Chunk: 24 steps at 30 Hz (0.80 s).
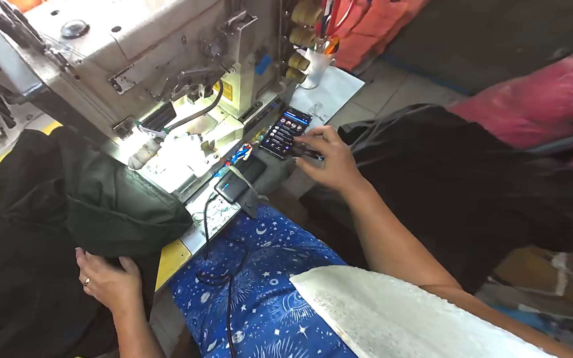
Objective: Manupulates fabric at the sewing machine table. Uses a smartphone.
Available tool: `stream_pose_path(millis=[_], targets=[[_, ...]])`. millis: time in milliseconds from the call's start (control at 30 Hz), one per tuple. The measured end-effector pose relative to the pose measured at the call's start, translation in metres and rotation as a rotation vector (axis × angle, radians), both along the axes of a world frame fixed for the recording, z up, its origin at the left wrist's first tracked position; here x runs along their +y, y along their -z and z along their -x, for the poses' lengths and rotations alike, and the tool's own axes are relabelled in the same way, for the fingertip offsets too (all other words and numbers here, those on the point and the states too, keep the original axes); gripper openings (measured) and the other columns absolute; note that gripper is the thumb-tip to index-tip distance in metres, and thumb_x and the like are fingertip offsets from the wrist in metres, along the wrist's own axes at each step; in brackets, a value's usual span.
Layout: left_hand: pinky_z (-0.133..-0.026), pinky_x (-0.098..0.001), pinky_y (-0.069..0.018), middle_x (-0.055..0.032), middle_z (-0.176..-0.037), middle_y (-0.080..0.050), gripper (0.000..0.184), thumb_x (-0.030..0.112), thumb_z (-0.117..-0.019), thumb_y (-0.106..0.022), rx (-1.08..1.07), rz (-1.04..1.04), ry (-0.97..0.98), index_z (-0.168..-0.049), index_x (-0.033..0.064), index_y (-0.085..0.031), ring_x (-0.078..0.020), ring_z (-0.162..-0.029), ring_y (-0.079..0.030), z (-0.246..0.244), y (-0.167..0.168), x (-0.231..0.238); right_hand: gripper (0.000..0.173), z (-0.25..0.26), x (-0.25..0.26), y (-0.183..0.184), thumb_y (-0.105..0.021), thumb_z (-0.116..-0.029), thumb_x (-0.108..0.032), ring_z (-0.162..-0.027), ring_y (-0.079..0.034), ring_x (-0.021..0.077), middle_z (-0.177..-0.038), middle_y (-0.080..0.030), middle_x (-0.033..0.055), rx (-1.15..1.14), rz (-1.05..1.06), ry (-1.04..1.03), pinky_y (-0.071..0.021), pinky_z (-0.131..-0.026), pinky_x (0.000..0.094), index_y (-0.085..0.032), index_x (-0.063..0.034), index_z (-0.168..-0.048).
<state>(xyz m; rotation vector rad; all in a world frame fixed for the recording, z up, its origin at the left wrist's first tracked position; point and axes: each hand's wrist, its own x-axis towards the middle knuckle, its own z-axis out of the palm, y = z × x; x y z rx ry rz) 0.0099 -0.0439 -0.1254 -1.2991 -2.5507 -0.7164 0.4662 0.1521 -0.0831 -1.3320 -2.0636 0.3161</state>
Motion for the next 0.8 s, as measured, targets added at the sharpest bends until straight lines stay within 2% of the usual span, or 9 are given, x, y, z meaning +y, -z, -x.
stream_pose_path(millis=[300,400,533,633,733,800], targets=[[-0.11,-0.0659,-0.035,-0.0286,-0.16,-0.036,0.065,0.021,-0.096,-0.06,0.008,-0.002,0.001,-0.153,-0.0038,-0.041,-0.0507,-0.141,-0.043,0.002,0.004,-0.002,0.04,-0.012,-0.029,-0.011,-0.074,-0.0895,-0.013,-0.108,-0.064,0.0362,-0.13,-0.058,0.0236,0.04,-0.032,-0.001,-0.0557,-0.089,0.0526,-0.069,-0.0026,-0.128],[-0.109,-0.0653,-0.0365,-0.0282,-0.159,-0.038,0.062,0.021,-0.0971,-0.059,0.014,-0.008,0.001,-0.151,-0.0053,-0.043,-0.0504,-0.14,-0.044,0.001,0.003,-0.002,0.03,-0.015,-0.035,-0.015,-0.068,-0.0933,-0.004,-0.099,-0.066,0.0349,-0.126,-0.06,0.0251,0.054,-0.039,0.029,-0.0575,-0.084,0.0496,-0.07,-0.0012,-0.123],[-0.111,-0.0649,-0.0357,-0.0279,-0.159,-0.037,0.062,0.02,-0.0965,-0.06,0.006,-0.001,0.001,-0.152,-0.0041,-0.042,-0.0496,-0.141,-0.043,0.002,0.004,-0.002,0.029,-0.024,-0.037,-0.011,-0.062,-0.0948,0.0,-0.103,-0.066,0.0365,-0.125,-0.061,0.0252,0.061,-0.03,0.056,-0.0564,-0.087,0.0522,-0.072,-0.0019,-0.122],[-0.111,-0.0652,-0.0348,-0.0284,-0.159,-0.037,0.065,0.019,-0.0955,-0.061,0.008,0.011,-0.009,-0.152,-0.0041,-0.041,-0.0503,-0.141,-0.043,-0.001,0.001,-0.001,0.029,-0.026,-0.036,-0.003,-0.067,-0.0932,-0.002,-0.101,-0.067,0.035,-0.125,-0.061,0.0235,0.052,0.004,0.083,-0.0572,-0.084,0.0521,-0.072,-0.0028,-0.122],[-0.111,-0.0657,-0.0349,-0.0289,-0.159,-0.037,0.066,0.017,-0.0941,-0.061,0.008,0.022,-0.016,-0.153,-0.0045,-0.04,-0.0513,-0.14,-0.043,-0.003,-0.002,0.0,0.03,-0.023,-0.029,0.007,-0.072,-0.0909,-0.004,-0.103,-0.066,0.0376,-0.125,-0.061,0.024,0.042,0.045,0.094,-0.0564,-0.085,0.055,-0.072,-0.0022,-0.121],[-0.111,-0.0661,-0.034,-0.03,-0.158,-0.037,0.069,0.018,-0.093,-0.061,-0.005,0.029,-0.019,-0.153,-0.006,-0.038,-0.0519,-0.141,-0.042,-0.003,-0.003,0.0,0.03,-0.018,-0.022,0.011,-0.072,-0.0903,-0.003,-0.101,-0.066,0.0363,-0.125,-0.061,0.0235,0.044,0.058,0.085,-0.0571,-0.085,0.0537,-0.072,-0.0024,-0.12]])
